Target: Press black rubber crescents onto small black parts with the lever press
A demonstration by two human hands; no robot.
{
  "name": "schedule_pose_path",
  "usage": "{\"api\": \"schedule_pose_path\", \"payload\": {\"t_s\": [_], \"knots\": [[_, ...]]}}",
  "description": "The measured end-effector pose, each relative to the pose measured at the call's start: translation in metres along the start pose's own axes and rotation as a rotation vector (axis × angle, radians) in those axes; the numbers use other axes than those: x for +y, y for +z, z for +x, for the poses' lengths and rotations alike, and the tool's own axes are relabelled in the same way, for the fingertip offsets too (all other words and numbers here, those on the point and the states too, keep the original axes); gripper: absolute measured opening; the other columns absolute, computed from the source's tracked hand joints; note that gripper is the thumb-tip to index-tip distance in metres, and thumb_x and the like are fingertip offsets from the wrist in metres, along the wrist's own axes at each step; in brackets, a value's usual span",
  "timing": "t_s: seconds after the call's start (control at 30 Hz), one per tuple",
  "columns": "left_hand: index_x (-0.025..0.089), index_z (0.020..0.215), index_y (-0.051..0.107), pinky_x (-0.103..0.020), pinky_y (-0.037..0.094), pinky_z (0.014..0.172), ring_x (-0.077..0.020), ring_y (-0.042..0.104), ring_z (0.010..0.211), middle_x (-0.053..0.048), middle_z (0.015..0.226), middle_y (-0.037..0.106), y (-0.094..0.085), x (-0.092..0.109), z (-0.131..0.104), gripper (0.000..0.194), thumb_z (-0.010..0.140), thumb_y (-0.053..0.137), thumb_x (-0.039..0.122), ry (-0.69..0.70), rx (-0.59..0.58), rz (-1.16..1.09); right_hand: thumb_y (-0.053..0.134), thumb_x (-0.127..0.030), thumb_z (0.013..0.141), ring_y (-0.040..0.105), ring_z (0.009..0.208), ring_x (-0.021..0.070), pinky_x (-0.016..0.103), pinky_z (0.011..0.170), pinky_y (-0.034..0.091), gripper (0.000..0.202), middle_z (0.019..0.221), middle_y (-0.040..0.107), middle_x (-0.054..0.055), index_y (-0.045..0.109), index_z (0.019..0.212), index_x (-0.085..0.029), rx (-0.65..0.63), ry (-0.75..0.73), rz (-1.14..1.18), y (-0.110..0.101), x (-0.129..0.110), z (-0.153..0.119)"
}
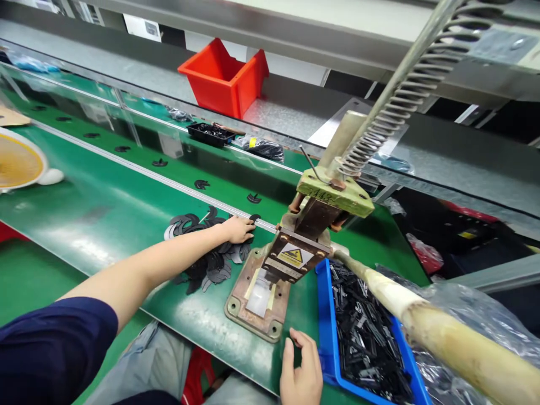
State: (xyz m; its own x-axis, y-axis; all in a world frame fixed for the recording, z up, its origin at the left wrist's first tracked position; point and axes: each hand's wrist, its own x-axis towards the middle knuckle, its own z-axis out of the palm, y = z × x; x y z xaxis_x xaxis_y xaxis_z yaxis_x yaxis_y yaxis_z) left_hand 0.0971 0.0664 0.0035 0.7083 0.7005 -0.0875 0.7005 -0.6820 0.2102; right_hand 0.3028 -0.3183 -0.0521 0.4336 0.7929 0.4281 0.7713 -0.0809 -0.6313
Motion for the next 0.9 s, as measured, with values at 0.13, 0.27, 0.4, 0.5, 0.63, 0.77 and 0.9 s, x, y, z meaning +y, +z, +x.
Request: {"api": "schedule_pose_path", "payload": {"t_s": [0.13, 0.27, 0.4, 0.5, 0.63, 0.77, 0.9], "knots": [[0.024, 0.124, 0.075, -0.05, 0.035, 0.12, -0.0325, 0.058, 0.136, -0.013, 0.145, 0.065, -0.011, -0.008, -0.01, 0.046, 0.103, 0.045, 0.052, -0.061, 0.037, 0.001, 0.058, -0.054, 0.096, 0.072, 0.098, 0.026, 0.042, 0.089, 0.059, 0.037, 0.108, 0.075, 0.011, 0.073, 0.106, -0.022, -0.022, -0.002, 0.011, 0.001, -0.003, 0.001], [0.021, 0.125, 0.072, -0.043, 0.046, 0.111, -0.0315, 0.062, 0.129, -0.015, 0.135, 0.069, -0.025, -0.01, 0.01, 0.042, 0.101, 0.05, 0.047, -0.141, 0.081, -0.024, 0.058, -0.052, 0.096, 0.073, 0.098, 0.0253, 0.041, 0.088, 0.059, 0.034, 0.108, 0.075, 0.011, 0.073, 0.106, -0.023, -0.007, -0.013, 0.003, 0.0, -0.006, 0.0], [0.018, 0.145, 0.058, -0.042, 0.046, 0.112, -0.0323, 0.058, 0.136, -0.019, 0.145, 0.062, -0.027, -0.012, 0.04, 0.054, 0.097, 0.057, 0.045, -0.232, 0.109, -0.061, 0.058, -0.049, 0.097, 0.073, 0.096, 0.0238, 0.04, 0.087, 0.06, 0.031, 0.106, 0.076, 0.01, 0.073, 0.105, -0.023, 0.011, -0.019, -0.019, -0.001, -0.007, -0.001], [0.017, 0.146, 0.057, -0.044, 0.048, 0.11, -0.0344, 0.062, 0.132, -0.022, 0.141, 0.065, -0.019, -0.011, 0.058, 0.06, 0.092, 0.066, 0.041, -0.269, 0.071, -0.1, 0.058, -0.048, 0.097, 0.073, 0.095, 0.0234, 0.038, 0.085, 0.061, 0.03, 0.105, 0.076, 0.01, 0.073, 0.104, -0.023, 0.023, -0.026, -0.024, -0.002, -0.007, 0.0], [0.018, 0.148, 0.056, -0.043, 0.049, 0.109, -0.0339, 0.062, 0.132, -0.02, 0.141, 0.066, -0.01, -0.007, 0.074, 0.062, 0.089, 0.069, 0.031, -0.263, 0.093, -0.156, 0.059, -0.046, 0.097, 0.074, 0.094, 0.0235, 0.038, 0.083, 0.061, 0.028, 0.105, 0.076, 0.01, 0.074, 0.104, -0.023, 0.025, -0.029, -0.022, -0.003, -0.007, 0.001], [0.018, 0.14, 0.064, -0.034, 0.053, 0.1, -0.0275, 0.068, 0.122, -0.014, 0.132, 0.073, -0.013, -0.007, 0.076, 0.045, 0.099, 0.056, 0.034, -0.234, 0.139, -0.211, 0.059, -0.044, 0.097, 0.073, 0.093, 0.0229, 0.037, 0.083, 0.061, 0.027, 0.104, 0.075, 0.01, 0.074, 0.104, -0.023, 0.021, -0.02, -0.011, -0.003, -0.007, 0.003], [0.023, 0.129, 0.073, -0.029, 0.052, 0.098, -0.0242, 0.069, 0.116, -0.008, 0.126, 0.076, -0.019, -0.016, 0.055, 0.036, 0.098, 0.056, 0.033, -0.137, 0.155, -0.212, 0.059, -0.044, 0.097, 0.073, 0.094, 0.0222, 0.037, 0.084, 0.06, 0.027, 0.104, 0.075, 0.01, 0.073, 0.104, -0.022, 0.013, -0.012, -0.01, -0.002, -0.006, 0.002]]}}
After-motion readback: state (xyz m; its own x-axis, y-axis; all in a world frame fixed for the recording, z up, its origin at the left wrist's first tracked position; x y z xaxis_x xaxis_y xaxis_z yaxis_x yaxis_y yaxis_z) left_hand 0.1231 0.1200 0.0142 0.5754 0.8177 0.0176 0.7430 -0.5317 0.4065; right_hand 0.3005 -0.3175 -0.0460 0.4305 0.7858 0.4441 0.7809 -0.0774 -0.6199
